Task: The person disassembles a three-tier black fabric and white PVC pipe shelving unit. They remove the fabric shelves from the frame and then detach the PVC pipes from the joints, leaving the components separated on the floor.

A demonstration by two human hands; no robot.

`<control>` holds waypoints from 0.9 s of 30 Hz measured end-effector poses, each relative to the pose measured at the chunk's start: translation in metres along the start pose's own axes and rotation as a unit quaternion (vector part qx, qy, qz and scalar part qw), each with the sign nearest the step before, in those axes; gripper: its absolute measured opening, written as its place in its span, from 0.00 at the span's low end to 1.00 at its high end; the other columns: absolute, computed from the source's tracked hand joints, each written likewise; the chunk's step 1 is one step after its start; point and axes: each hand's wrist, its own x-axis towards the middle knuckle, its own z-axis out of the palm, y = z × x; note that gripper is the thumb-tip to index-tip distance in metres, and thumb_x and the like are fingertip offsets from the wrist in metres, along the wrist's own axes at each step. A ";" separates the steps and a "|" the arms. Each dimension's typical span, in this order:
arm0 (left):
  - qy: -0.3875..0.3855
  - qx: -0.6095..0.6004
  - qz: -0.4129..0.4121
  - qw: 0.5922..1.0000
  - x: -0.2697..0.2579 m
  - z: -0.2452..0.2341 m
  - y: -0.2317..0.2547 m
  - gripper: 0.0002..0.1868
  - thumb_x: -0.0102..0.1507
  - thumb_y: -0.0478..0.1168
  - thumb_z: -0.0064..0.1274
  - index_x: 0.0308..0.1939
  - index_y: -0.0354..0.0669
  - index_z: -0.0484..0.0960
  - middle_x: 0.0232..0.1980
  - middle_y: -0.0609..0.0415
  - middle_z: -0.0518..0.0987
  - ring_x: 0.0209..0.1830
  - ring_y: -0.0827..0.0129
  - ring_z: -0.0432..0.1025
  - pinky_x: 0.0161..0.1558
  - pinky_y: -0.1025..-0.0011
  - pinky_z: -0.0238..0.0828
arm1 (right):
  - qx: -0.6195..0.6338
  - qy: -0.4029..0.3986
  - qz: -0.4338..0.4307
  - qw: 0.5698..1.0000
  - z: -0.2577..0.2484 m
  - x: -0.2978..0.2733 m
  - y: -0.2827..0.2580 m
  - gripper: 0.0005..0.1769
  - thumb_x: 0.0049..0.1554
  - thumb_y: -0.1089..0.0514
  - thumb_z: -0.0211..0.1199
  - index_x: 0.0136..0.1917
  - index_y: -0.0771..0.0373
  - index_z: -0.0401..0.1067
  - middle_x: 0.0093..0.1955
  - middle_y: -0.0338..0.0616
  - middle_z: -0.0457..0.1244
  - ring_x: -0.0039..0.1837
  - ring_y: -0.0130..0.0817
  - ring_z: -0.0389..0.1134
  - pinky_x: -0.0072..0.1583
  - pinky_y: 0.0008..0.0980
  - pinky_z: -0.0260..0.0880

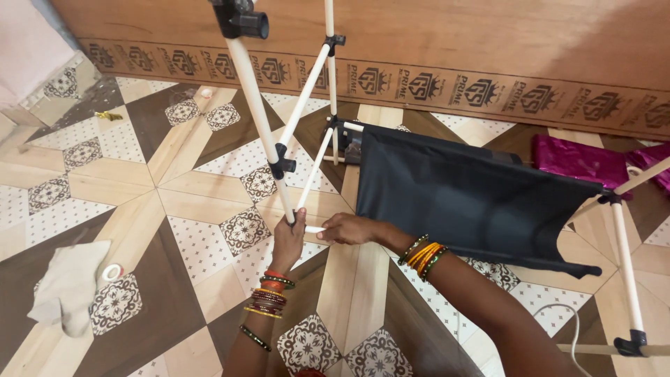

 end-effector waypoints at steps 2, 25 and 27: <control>0.012 -0.005 -0.007 1.000 0.000 -0.001 0.000 0.28 0.70 0.57 0.45 0.33 0.32 0.77 0.22 0.54 0.71 0.21 0.69 0.65 0.27 0.64 0.64 | -0.068 0.044 -0.012 0.997 0.009 -0.003 -0.008 0.23 0.66 0.43 0.50 0.45 0.65 0.72 0.36 0.53 0.66 0.43 0.51 0.70 0.49 0.50 0.68; -0.005 -0.002 -0.002 1.000 -0.003 -0.027 -0.018 0.24 0.70 0.52 0.47 0.28 0.38 0.76 0.20 0.59 0.69 0.20 0.76 0.62 0.25 0.71 0.60 | -0.210 0.101 0.003 0.972 -0.022 -0.020 0.003 0.20 0.66 0.42 0.53 0.54 0.61 0.69 0.38 0.55 0.67 0.43 0.52 0.70 0.47 0.49 0.68; -0.002 -0.022 -0.008 1.000 -0.011 -0.026 -0.022 0.23 0.70 0.52 0.47 0.29 0.38 0.76 0.20 0.59 0.69 0.20 0.77 0.61 0.24 0.72 0.58 | -0.257 0.089 0.015 0.962 -0.007 -0.021 0.007 0.18 0.66 0.43 0.53 0.56 0.60 0.68 0.43 0.53 0.68 0.48 0.50 0.70 0.52 0.48 0.67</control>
